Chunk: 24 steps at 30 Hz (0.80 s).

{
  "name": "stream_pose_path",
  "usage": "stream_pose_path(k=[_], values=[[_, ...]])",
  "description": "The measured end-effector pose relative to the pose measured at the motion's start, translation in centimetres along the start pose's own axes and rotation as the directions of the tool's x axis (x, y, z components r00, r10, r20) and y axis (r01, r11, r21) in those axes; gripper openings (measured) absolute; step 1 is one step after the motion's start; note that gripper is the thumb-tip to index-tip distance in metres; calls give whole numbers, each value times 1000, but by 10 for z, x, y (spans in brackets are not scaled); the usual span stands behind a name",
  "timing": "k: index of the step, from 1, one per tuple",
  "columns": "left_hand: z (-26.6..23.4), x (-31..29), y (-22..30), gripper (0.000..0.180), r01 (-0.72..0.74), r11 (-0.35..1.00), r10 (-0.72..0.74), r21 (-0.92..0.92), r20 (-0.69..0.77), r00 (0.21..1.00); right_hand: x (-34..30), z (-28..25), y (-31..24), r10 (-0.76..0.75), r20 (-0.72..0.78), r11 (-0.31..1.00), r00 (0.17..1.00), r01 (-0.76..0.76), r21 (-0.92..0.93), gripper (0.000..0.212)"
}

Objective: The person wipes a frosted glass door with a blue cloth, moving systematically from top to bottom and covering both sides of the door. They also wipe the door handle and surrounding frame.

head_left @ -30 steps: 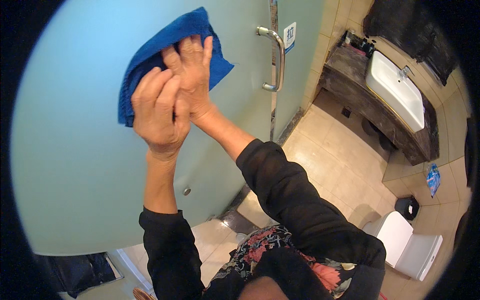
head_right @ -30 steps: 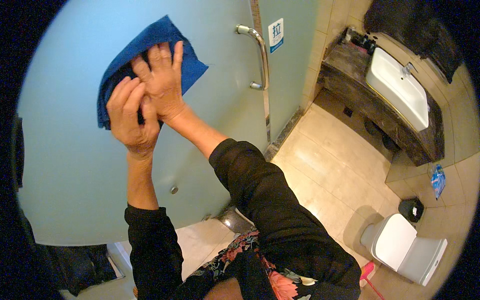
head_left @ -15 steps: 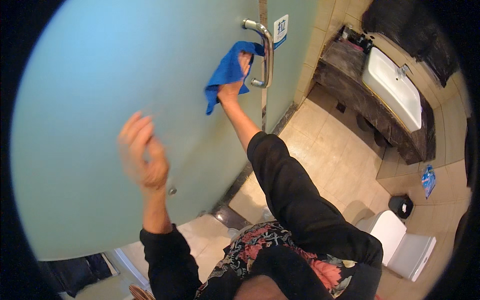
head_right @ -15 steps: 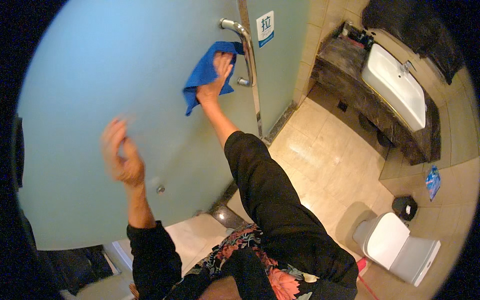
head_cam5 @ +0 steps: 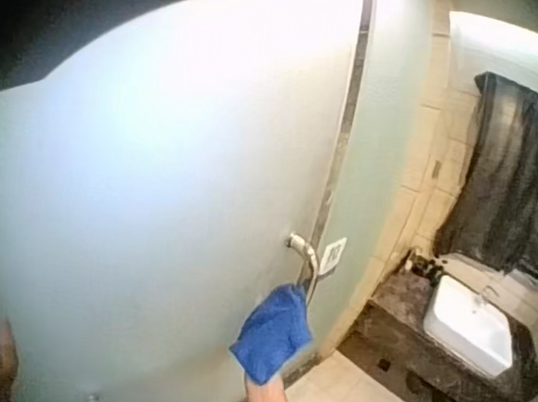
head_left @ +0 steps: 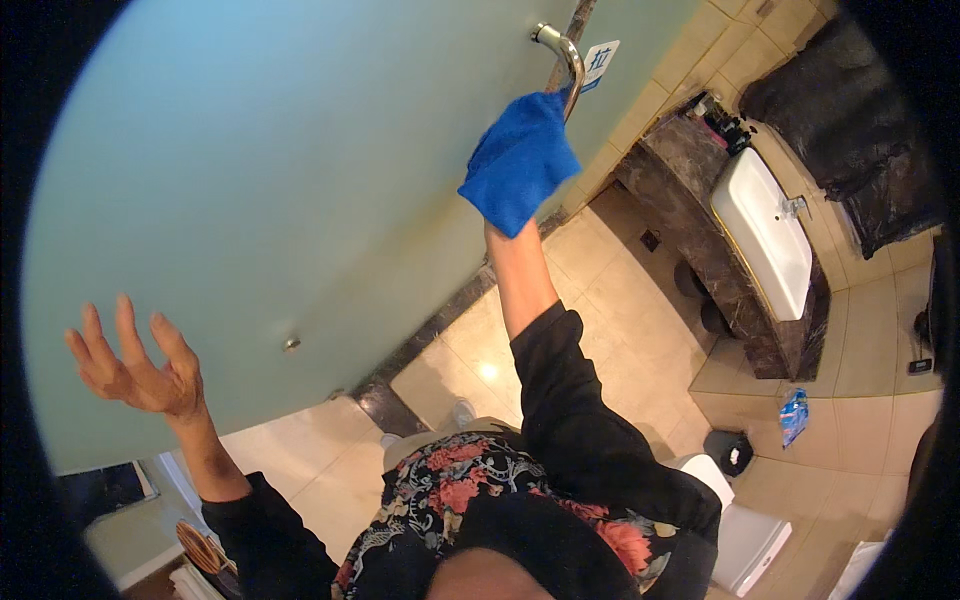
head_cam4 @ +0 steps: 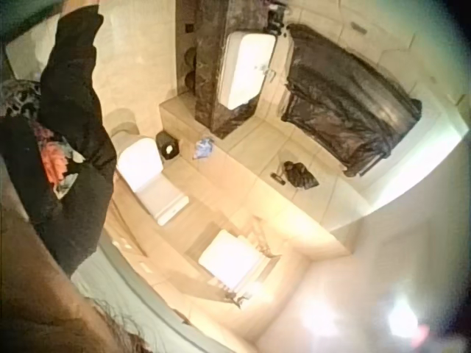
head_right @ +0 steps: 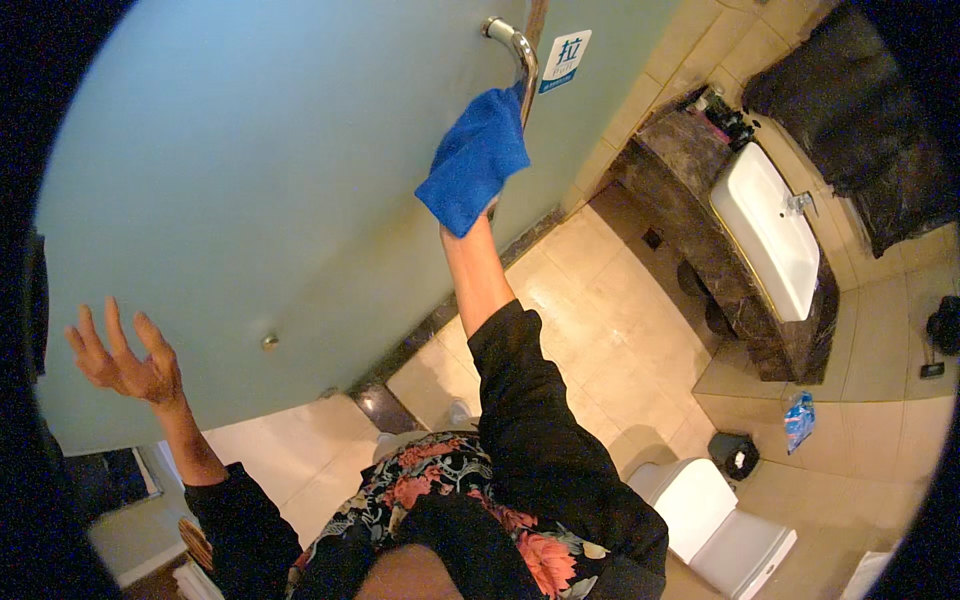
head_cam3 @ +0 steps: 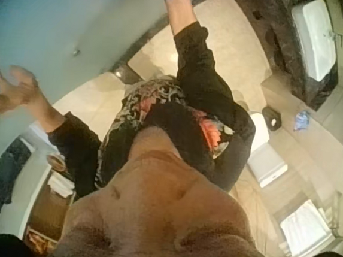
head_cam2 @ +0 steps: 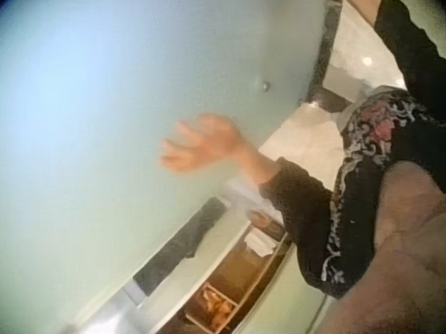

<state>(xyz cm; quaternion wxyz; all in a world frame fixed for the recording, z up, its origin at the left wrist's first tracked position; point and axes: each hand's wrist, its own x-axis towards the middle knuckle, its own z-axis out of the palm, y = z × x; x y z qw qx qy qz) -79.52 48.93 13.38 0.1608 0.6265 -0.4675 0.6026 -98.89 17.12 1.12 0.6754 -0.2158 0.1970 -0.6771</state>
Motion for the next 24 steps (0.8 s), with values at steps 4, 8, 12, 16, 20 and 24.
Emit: stream_pose_path(k=[4, 8, 12, 16, 20, 24], values=[[1, 7, -1, 30, -58, 997, 57, -42, -25, 998, -14, 10, -53, -167, 195, 986, 966, 164, 32, 34], [1, 7, -11, 31, -84, 995, 82, -57, -46, 996, -12, 25, -122, -318, 459, 946, 830, 309, 97, 31], [-5, -1, -25, 30, -21, 1000, 21, -8, 51, 998, 29, 32, -139, -312, 634, 892, 707, 447, -59, 29], [5, 4, -23, 29, -47, 987, 43, -152, -33, 999, 91, 28, -98, -245, 756, 714, 607, 640, -283, 23], [6, -9, -30, 28, -41, 993, 41, -108, -4, 999, 88, 44, -99, -160, 475, 793, 865, 399, -461, 28], [12, -11, -33, 29, -53, 985, 52, -164, -10, 999, 126, 16, -87, -258, 502, 785, 826, 482, -389, 23]])
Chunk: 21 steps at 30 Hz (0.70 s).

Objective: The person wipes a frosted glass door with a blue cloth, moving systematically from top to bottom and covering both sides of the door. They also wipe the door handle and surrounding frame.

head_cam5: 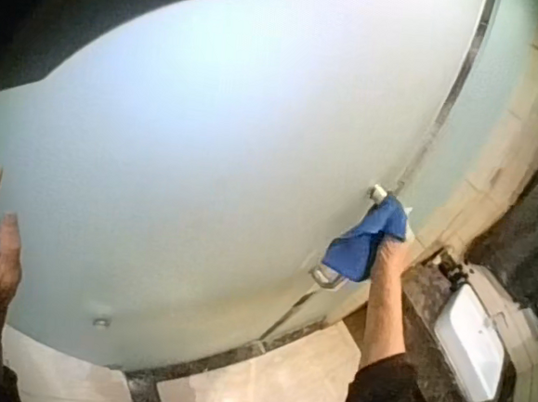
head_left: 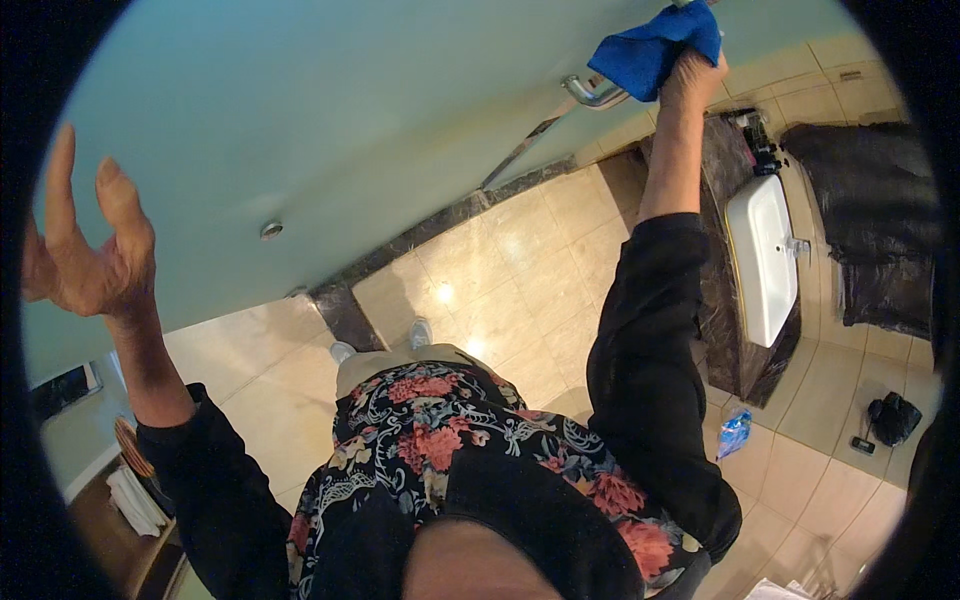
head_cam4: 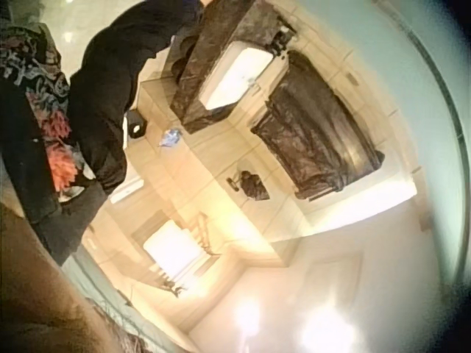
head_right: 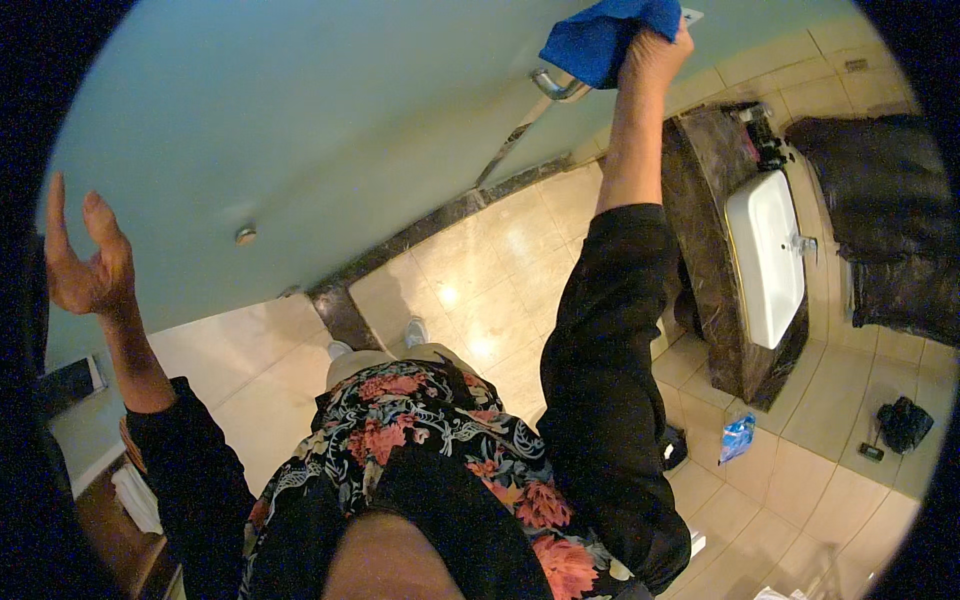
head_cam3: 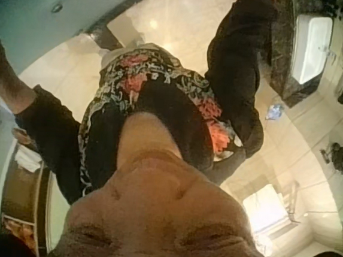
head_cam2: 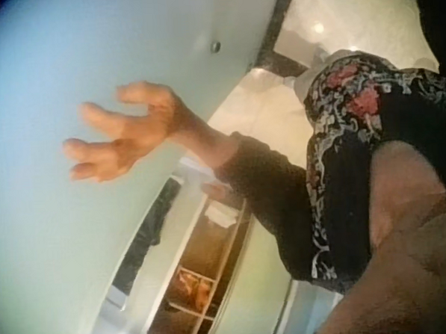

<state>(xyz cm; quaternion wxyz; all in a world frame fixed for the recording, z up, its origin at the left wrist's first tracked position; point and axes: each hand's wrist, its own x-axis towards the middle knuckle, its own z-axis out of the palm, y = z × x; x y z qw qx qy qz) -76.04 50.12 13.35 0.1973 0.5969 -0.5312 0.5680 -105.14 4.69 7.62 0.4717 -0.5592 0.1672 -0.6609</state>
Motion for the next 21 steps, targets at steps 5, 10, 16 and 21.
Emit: stream_pose_path(k=[5, 10, 16, 21], values=[[-5, 5, 0, 31, 6, 995, -6, 102, -1, 1000, -19, 25, -11, 180, -163, 946, 970, -216, -241, 29], [-3, 15, 12, 29, -8, 1000, 9, 25, -51, 999, -41, -12, 4, 11, -86, 985, 996, -26, -173, 22], [-16, 9, 17, 29, -79, 996, 83, 47, -100, 992, -78, -49, -11, -109, -95, 967, 990, 84, -239, 23], [-28, 16, 35, 32, -99, 990, 81, -105, -168, 983, -135, -57, -70, -38, -245, 907, 969, -69, -416, 19]])
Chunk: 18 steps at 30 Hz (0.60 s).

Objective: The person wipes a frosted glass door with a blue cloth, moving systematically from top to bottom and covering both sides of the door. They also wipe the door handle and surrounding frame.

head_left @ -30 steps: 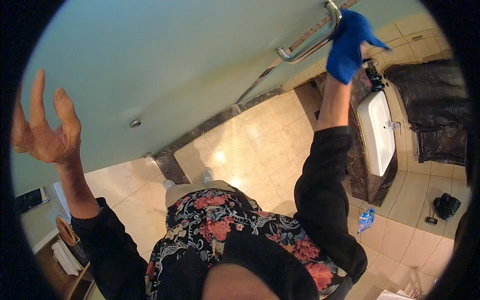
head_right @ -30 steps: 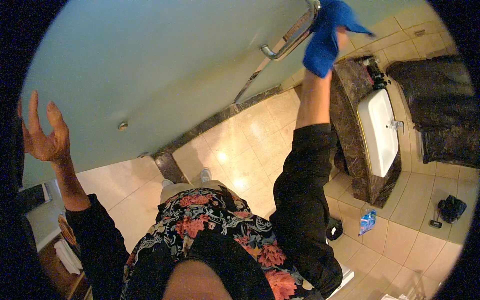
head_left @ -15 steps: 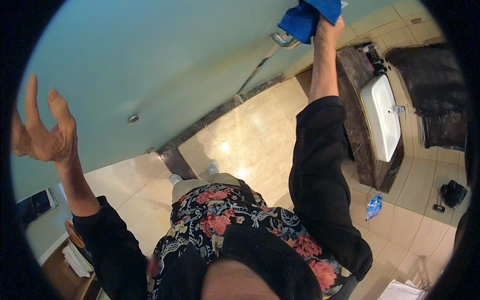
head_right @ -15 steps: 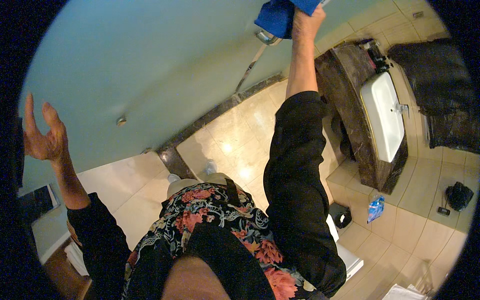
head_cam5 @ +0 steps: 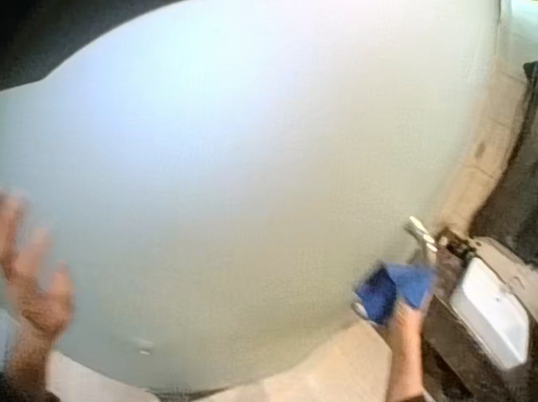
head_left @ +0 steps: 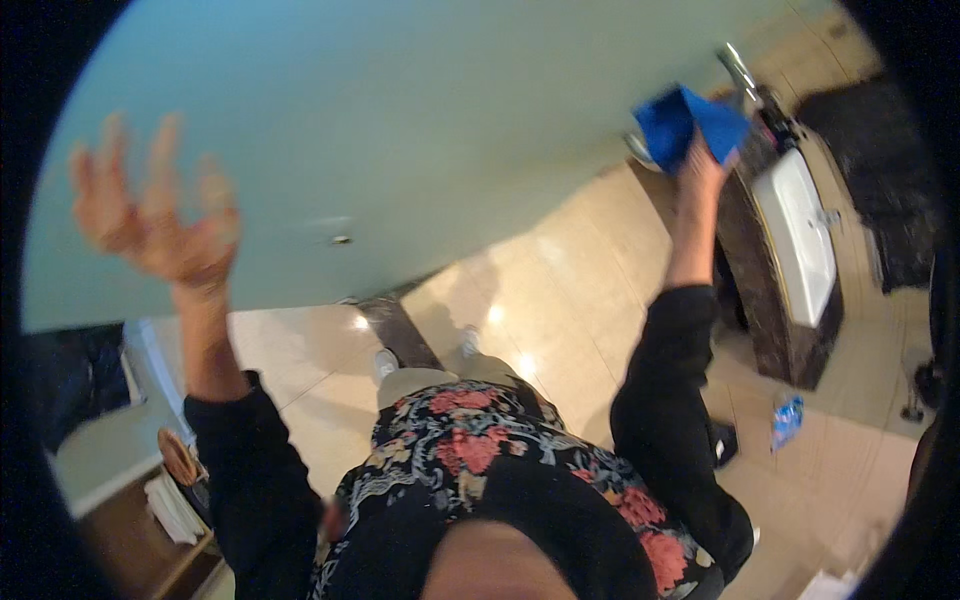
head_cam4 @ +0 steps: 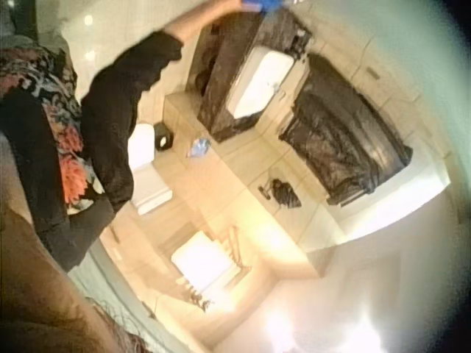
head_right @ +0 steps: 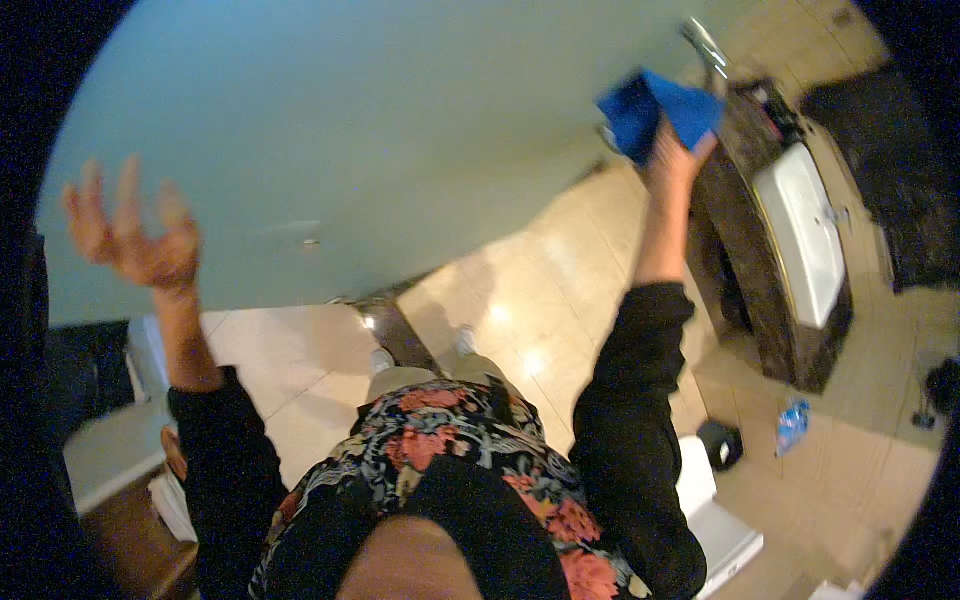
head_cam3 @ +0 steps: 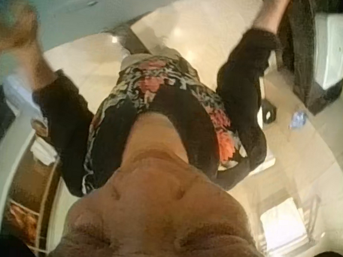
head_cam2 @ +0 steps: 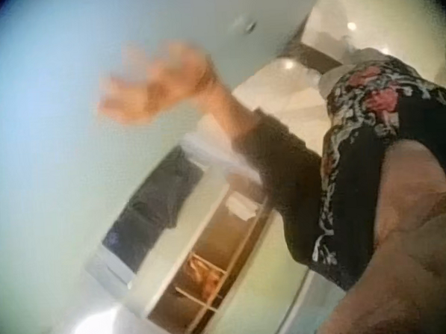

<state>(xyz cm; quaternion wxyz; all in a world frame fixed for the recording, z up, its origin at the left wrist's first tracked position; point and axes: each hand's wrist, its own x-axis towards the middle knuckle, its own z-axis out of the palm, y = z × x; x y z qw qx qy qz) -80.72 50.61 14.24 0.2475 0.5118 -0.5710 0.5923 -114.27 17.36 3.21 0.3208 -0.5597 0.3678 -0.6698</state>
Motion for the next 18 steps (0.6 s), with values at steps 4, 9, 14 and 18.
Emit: stream_pose_path(k=[4, 9, 14, 18], values=[[-9, 7, 21, 29, 94, 995, -92, -18, 80, 993, -35, -28, -25, 115, 21, 960, 993, -116, 253, 15], [-41, 22, 28, 27, 138, 932, -105, -335, 116, 988, -58, -118, 32, -6, -13, 998, 1000, 7, 56, 16], [-67, 49, 7, 28, 208, 890, -220, -405, 16, 975, -75, -227, 63, 50, -188, 999, 981, -49, 7, 25], [-74, 32, -59, 28, 84, 946, -107, -312, -58, 993, -111, -291, 59, 41, -327, 998, 944, -55, -33, 33]])
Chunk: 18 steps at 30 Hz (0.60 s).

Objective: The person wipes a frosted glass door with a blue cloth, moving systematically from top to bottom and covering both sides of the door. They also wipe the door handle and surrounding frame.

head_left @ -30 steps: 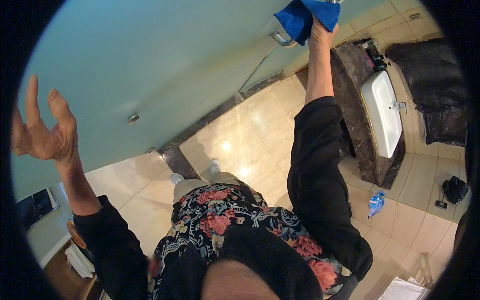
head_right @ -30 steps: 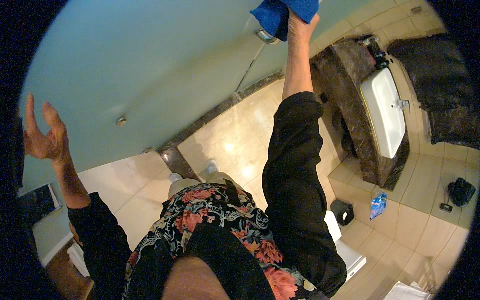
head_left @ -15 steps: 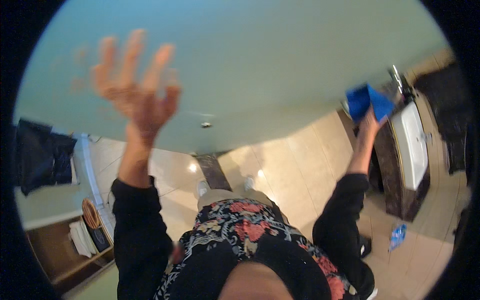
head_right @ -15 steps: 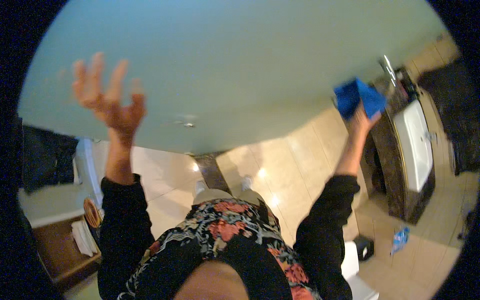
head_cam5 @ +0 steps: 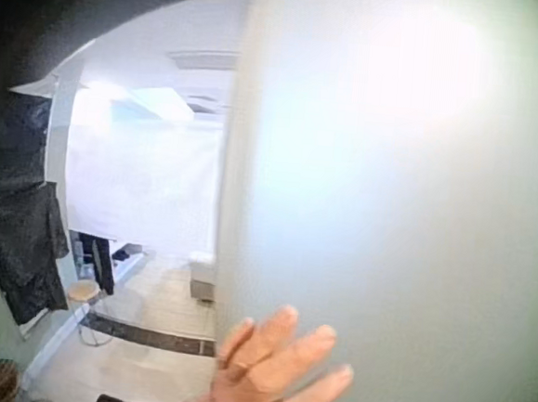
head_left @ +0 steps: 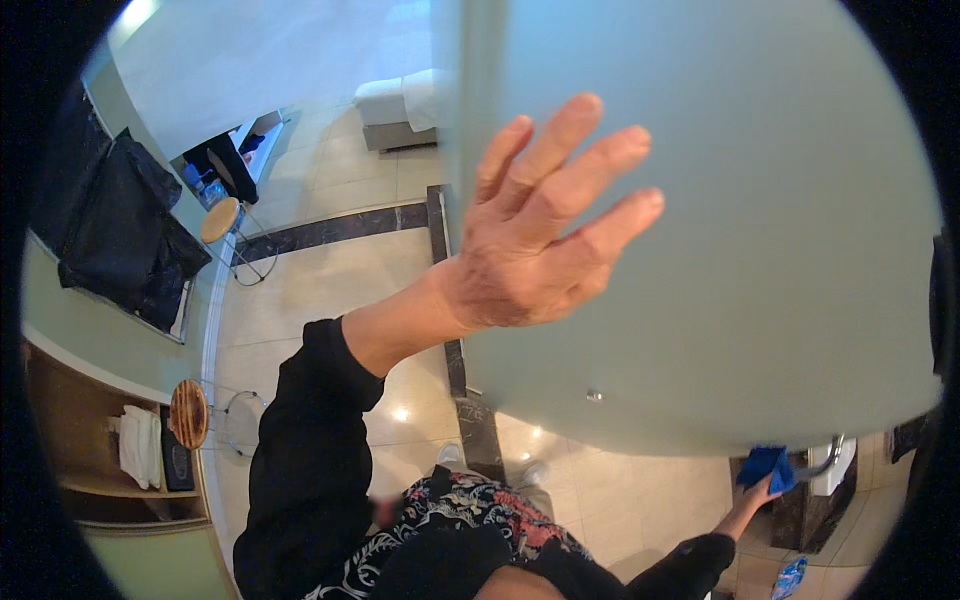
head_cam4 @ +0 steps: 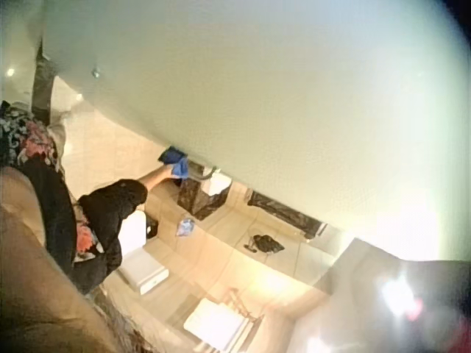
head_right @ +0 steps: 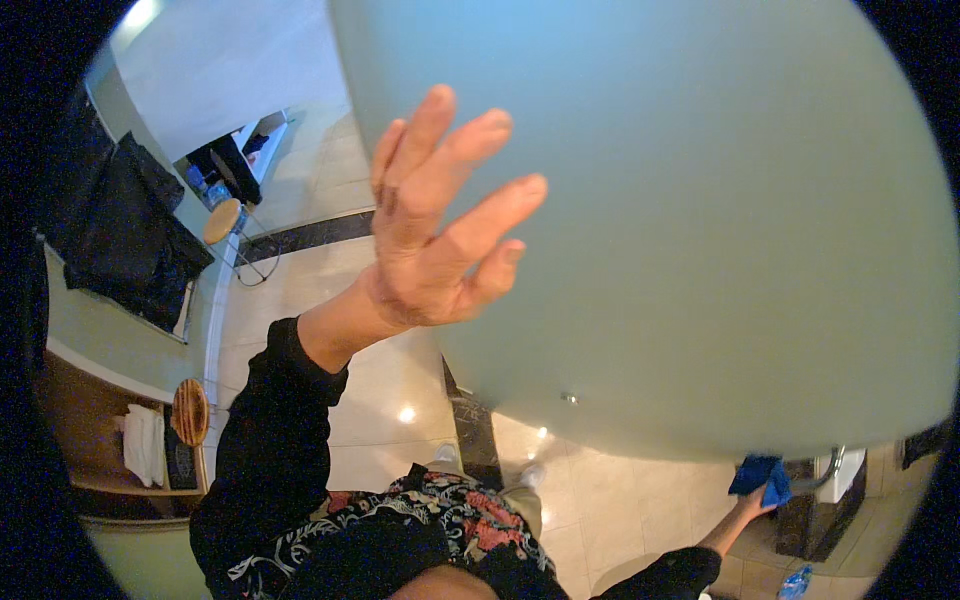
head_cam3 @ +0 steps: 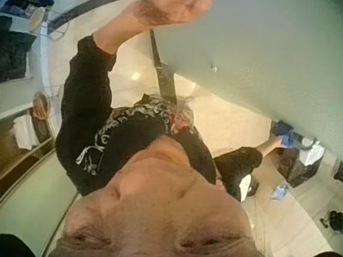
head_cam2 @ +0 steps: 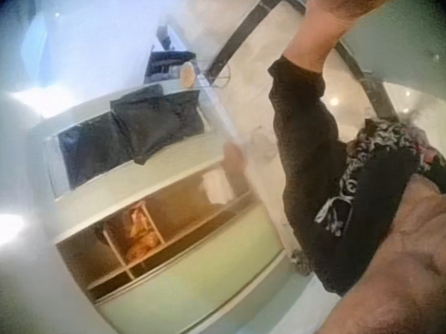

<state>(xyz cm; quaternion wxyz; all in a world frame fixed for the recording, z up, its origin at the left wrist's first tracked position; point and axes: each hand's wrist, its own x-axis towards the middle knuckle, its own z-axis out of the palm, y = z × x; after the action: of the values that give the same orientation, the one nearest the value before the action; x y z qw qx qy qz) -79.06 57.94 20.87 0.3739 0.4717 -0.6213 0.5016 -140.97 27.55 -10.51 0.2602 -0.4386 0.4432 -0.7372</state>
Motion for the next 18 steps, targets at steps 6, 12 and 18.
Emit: stream_pose_path(k=[6, 12, 18], values=[[1, -2, -7, 43, 63, 991, -72, 119, 72, 995, -20, -51, -14, -94, -6, 922, 996, 85, -377, 39], [17, 1, -7, 51, 118, 991, -119, 67, 21, 993, -65, -75, -46, -176, -56, 890, 983, 135, -435, 35], [63, 7, -14, 56, -160, 986, 146, -51, -212, 966, -99, -79, -105, -270, -95, 826, 958, 180, -534, 31]])
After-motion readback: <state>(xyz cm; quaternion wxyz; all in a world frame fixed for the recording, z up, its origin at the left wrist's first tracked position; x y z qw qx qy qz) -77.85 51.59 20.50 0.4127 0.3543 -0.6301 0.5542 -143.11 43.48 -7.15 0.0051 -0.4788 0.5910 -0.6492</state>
